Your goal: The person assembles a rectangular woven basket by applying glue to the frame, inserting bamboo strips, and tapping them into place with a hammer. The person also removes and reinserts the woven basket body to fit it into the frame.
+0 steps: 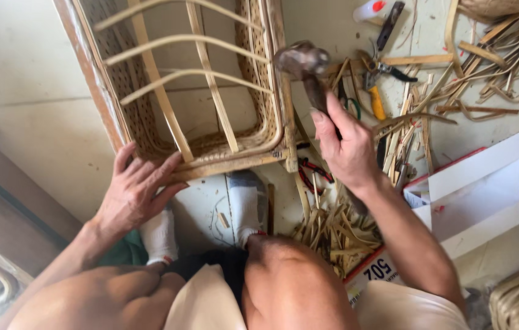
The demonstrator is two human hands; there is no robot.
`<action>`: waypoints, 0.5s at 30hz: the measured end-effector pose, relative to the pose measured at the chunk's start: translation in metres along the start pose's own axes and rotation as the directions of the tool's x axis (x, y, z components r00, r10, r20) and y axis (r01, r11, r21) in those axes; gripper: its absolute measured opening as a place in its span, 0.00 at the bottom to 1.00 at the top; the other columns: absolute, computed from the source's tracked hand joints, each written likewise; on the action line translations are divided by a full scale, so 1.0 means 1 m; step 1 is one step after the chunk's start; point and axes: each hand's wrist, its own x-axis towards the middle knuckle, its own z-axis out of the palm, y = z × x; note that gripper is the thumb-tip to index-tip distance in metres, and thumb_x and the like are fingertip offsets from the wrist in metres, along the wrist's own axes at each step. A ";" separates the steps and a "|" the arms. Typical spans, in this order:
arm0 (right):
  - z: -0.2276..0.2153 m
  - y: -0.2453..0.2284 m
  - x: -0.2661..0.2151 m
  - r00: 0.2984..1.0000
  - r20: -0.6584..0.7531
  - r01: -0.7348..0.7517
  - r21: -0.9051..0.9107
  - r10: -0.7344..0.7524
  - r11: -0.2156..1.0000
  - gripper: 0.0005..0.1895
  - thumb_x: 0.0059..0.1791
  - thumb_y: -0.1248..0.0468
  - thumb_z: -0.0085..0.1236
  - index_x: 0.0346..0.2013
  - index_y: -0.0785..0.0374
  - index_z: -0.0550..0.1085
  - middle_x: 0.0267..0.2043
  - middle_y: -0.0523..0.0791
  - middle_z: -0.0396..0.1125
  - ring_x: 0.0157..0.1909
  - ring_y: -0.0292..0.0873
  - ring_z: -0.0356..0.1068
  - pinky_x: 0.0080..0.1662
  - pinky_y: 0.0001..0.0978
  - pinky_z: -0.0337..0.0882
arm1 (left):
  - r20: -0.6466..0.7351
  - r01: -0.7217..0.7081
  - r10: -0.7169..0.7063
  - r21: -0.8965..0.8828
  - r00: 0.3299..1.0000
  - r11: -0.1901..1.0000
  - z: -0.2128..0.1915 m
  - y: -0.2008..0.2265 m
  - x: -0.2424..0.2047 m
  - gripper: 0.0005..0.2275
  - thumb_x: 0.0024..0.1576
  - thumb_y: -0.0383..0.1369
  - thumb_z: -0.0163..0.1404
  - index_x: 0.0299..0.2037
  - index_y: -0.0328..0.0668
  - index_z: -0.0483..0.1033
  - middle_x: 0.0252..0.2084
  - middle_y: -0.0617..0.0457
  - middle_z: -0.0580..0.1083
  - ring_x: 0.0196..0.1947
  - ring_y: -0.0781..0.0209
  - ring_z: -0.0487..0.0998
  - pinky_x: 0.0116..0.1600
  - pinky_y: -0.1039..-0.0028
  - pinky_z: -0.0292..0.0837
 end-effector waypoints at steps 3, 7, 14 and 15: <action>0.008 0.001 -0.017 0.999 -0.003 -0.046 0.012 0.046 0.999 0.21 0.61 0.65 0.45 0.69 0.69 0.65 0.28 0.46 0.70 0.22 0.36 0.68 0.23 0.28 0.70 | 0.035 0.001 -0.002 0.042 0.999 0.999 -0.002 0.004 -0.001 0.31 0.52 0.39 0.64 0.65 0.35 0.70 0.31 0.52 0.71 0.37 0.53 0.72 0.70 0.50 0.57; 0.007 0.005 -0.014 0.997 -0.049 0.049 -0.047 -0.051 0.998 0.22 0.62 0.65 0.47 0.70 0.70 0.63 0.32 0.47 0.73 0.25 0.35 0.70 0.24 0.27 0.72 | -0.039 -0.021 0.023 0.069 0.999 0.997 0.000 0.002 0.005 0.29 0.53 0.38 0.63 0.64 0.38 0.70 0.38 0.52 0.75 0.43 0.54 0.75 0.72 0.50 0.56; 0.002 0.000 -0.025 0.998 -0.047 0.048 -0.072 -0.052 0.996 0.22 0.63 0.64 0.48 0.73 0.65 0.63 0.32 0.45 0.72 0.29 0.36 0.72 0.30 0.29 0.74 | -0.178 0.038 -0.035 0.010 0.983 0.999 -0.010 0.003 0.005 0.28 0.50 0.34 0.62 0.62 0.38 0.69 0.51 0.40 0.73 0.55 0.44 0.73 0.70 0.49 0.60; 0.004 -0.002 -0.032 1.000 -0.012 0.000 -0.067 -0.001 0.998 0.22 0.62 0.64 0.47 0.72 0.65 0.63 0.30 0.45 0.72 0.26 0.36 0.71 0.27 0.28 0.73 | -0.263 0.061 -0.061 -0.009 0.963 0.998 -0.013 0.004 0.004 0.27 0.49 0.33 0.61 0.61 0.39 0.68 0.57 0.35 0.72 0.60 0.41 0.72 0.69 0.51 0.61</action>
